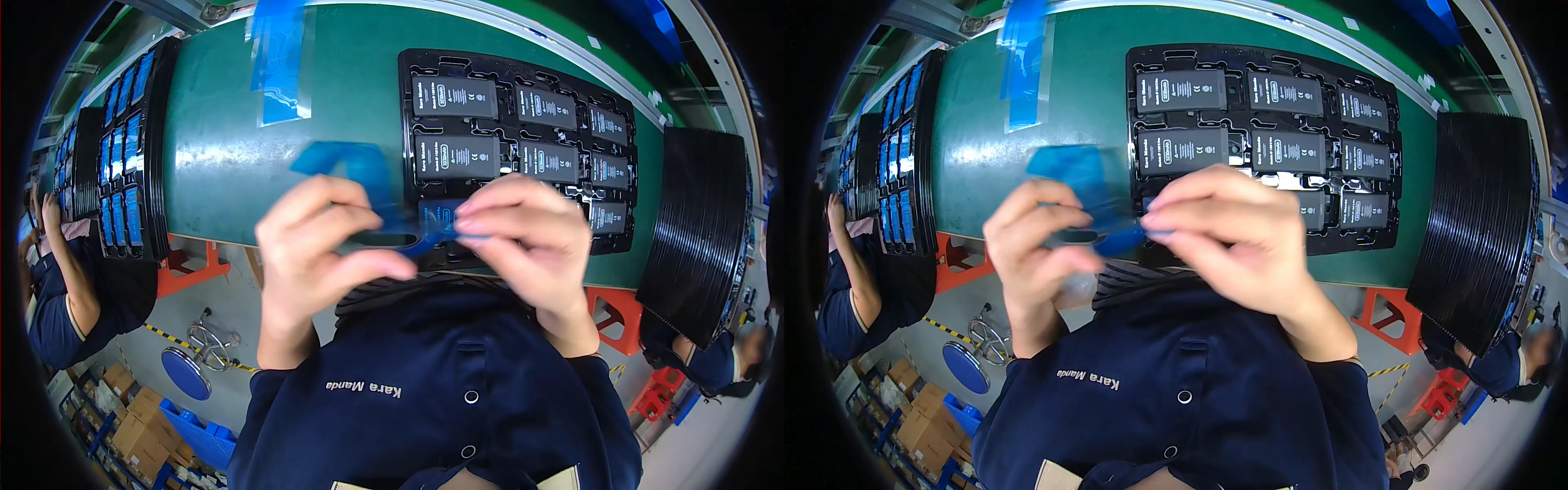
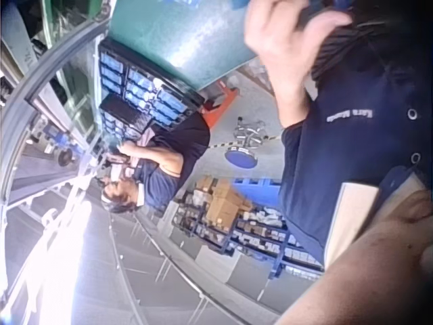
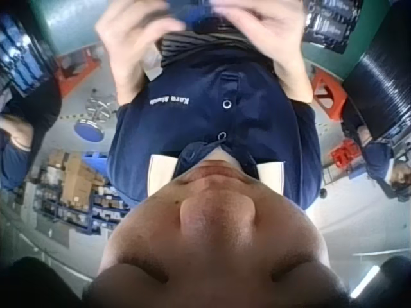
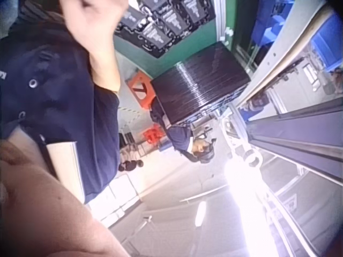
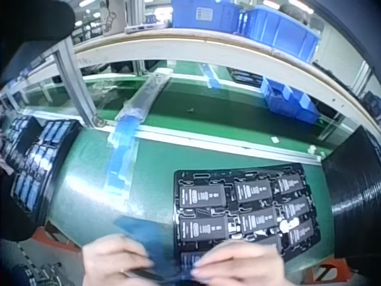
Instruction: The person applies blue protective film to small rectangular electronic components arranged in a black plastic tray. They peel the film from a roll, align it over each component, and smooth it down by hand. The person works systematically across the tray, handling the components one at a time.
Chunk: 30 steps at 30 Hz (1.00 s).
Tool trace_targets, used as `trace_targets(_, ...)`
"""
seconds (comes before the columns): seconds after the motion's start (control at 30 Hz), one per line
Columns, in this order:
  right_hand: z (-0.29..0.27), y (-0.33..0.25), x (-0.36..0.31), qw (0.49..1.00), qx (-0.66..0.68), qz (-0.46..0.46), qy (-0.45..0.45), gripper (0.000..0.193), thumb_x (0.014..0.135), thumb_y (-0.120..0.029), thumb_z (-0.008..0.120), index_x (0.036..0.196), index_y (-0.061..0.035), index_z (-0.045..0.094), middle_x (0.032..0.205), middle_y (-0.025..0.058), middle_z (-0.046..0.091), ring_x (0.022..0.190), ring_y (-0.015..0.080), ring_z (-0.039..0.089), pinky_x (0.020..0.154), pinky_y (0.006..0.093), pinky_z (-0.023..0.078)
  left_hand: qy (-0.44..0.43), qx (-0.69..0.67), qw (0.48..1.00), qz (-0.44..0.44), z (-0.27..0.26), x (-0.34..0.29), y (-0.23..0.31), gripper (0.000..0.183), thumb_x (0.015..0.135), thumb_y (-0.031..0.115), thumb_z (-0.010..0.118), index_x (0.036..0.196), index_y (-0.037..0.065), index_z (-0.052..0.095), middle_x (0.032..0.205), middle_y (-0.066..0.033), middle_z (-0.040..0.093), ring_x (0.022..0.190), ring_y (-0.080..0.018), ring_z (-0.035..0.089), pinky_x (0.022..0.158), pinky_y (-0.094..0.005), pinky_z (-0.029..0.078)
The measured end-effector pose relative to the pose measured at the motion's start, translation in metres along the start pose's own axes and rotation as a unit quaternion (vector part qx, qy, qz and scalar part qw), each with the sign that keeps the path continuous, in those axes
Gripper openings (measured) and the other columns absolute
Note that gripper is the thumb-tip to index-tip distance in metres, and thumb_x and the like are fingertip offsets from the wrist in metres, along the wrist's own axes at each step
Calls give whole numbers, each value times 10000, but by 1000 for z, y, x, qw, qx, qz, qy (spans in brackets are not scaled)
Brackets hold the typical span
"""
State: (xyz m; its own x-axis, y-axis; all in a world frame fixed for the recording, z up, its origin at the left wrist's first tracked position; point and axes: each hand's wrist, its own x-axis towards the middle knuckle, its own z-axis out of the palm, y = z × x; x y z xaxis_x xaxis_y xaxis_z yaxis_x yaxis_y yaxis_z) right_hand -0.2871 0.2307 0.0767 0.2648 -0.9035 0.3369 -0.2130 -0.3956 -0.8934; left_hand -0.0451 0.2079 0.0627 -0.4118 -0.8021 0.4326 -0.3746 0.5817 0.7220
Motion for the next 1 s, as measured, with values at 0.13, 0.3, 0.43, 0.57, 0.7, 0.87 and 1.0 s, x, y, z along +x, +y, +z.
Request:
trace_targets(0.13, -22, 13, -2, 966, 144, 139, 166, 173, 789, 80, 672, 949, 26, 706, 1002, 107, 655, 815, 134, 626, 697, 239, 510, 185, -92, 976, -66, -17, -3, -40, 508, 968, 360, 470, 720, -35, 671, 849, -127, 635, 747, -205, 605, 664, -296, 455)
trace_targets(0.3, -20, 41, 7, 944, 149, 230, 184, 215, 835, 42, 670, 1049, 53, 664, 987, 82, 645, 793, 90, 628, 688, 213, 520, 175, 103, 978, -56, 3, 16, -46, 64, 760, 14, 716, 787, -20, 670, 896, -119, 651, 788, -211, 633, 694, -292, 480)
trace_targets(0.43, -6, 39, 11, 942, 130, 251, 179, 322, 808, 62, 694, 1123, 43, 628, 882, 35, 640, 751, 58, 624, 653, 184, 516, 18, 79, 995, -67, 23, 21, -42, 113, 706, -6, 719, 802, 17, 663, 910, -86, 622, 845, -269, 601, 728, -343, 483)
trace_targets(0.57, -5, 44, 6, 946, 85, 270, 158, 337, 792, 64, 710, 1117, 41, 628, 848, 29, 638, 715, 51, 620, 626, 174, 509, 10, 59, 996, -66, 30, 25, -41, 225, 713, -89, 611, 903, 22, 657, 908, -97, 611, 872, -283, 574, 732, -366, 477)
trace_targets(0.7, -8, 43, 9, 939, 112, 277, 172, 312, 788, 63, 714, 1090, 46, 636, 834, 39, 650, 699, 47, 619, 613, 167, 504, -78, 46, 990, -103, 6, 26, -47, 259, 647, -134, 542, 819, 5, 676, 868, -108, 610, 804, -286, 556, 695, -371, 464)
trace_targets(0.87, -5, 42, 10, 936, 105, 299, 156, 301, 786, 54, 721, 1075, 51, 638, 830, 54, 675, 685, 47, 620, 606, 166, 504, -31, 79, 991, -103, 14, 29, -48, 161, 653, -98, 525, 682, 4, 646, 745, -103, 573, 746, -293, 534, 683, -381, 452)
trace_targets(1.0, -5, 40, 11, 933, 102, 308, 158, 284, 787, 53, 719, 1059, 55, 641, 825, 60, 683, 674, 45, 620, 601, 165, 501, 1, 56, 995, -86, 34, 31, -42, 27, 655, 3, 597, 647, 1, 622, 715, -100, 554, 719, -284, 516, 659, -375, 435)
